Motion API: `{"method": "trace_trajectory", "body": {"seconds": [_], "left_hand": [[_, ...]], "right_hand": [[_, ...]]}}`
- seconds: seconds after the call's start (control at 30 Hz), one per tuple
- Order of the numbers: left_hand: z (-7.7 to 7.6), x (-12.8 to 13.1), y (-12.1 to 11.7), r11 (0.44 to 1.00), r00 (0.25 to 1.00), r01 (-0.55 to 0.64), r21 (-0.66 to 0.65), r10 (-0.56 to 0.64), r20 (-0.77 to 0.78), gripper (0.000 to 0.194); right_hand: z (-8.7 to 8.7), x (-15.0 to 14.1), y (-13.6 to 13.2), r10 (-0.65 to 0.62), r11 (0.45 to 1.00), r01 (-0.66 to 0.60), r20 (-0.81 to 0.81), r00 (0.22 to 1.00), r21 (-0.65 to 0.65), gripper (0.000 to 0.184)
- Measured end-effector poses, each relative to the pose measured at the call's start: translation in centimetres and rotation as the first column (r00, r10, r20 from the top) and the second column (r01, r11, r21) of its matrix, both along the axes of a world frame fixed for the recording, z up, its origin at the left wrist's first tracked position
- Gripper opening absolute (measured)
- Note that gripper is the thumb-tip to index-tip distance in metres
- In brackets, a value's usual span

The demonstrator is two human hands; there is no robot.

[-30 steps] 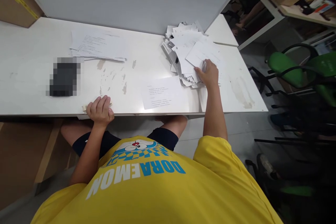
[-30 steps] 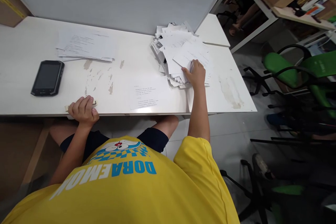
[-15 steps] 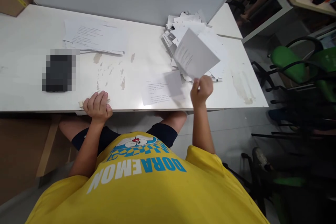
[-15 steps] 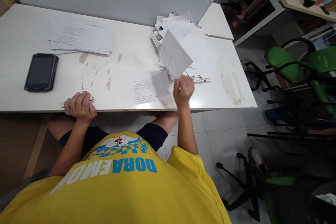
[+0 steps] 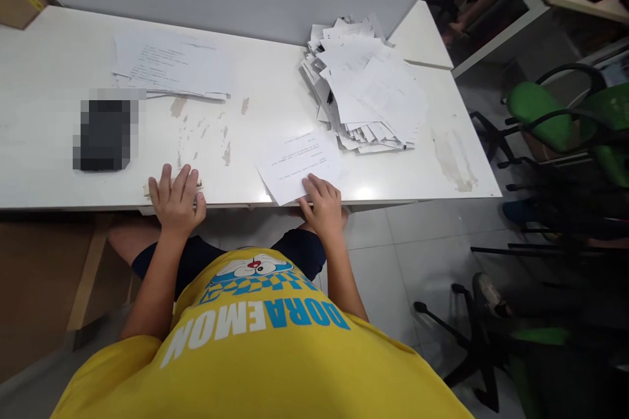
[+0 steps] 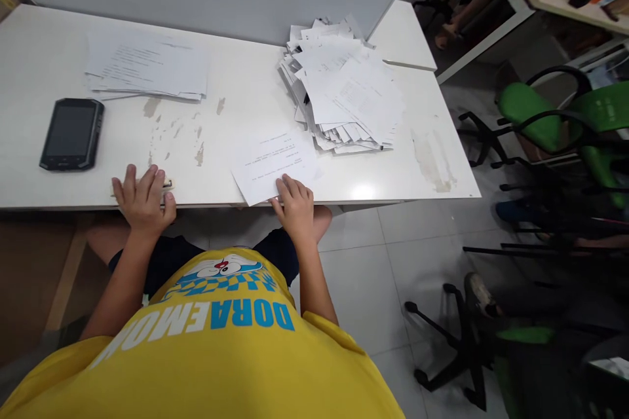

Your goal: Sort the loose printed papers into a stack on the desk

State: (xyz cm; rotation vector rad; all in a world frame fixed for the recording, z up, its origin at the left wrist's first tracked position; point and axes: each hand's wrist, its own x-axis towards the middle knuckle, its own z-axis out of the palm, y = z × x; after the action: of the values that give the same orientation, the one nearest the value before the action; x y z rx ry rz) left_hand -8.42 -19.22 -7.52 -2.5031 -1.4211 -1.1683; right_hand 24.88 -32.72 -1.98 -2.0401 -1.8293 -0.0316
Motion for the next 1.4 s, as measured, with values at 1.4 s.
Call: {"method": "trace_trajectory", "body": {"seconds": [1.4], "left_hand": [[12.5,11.0,-1.1,0.596,0.740,0.612,-0.519,-0.202,0.641,0.062]], "right_hand": [[18.4,2.0,5.0,0.494,0.867,-0.476,-0.364,0.790,0.143,0.036]]}}
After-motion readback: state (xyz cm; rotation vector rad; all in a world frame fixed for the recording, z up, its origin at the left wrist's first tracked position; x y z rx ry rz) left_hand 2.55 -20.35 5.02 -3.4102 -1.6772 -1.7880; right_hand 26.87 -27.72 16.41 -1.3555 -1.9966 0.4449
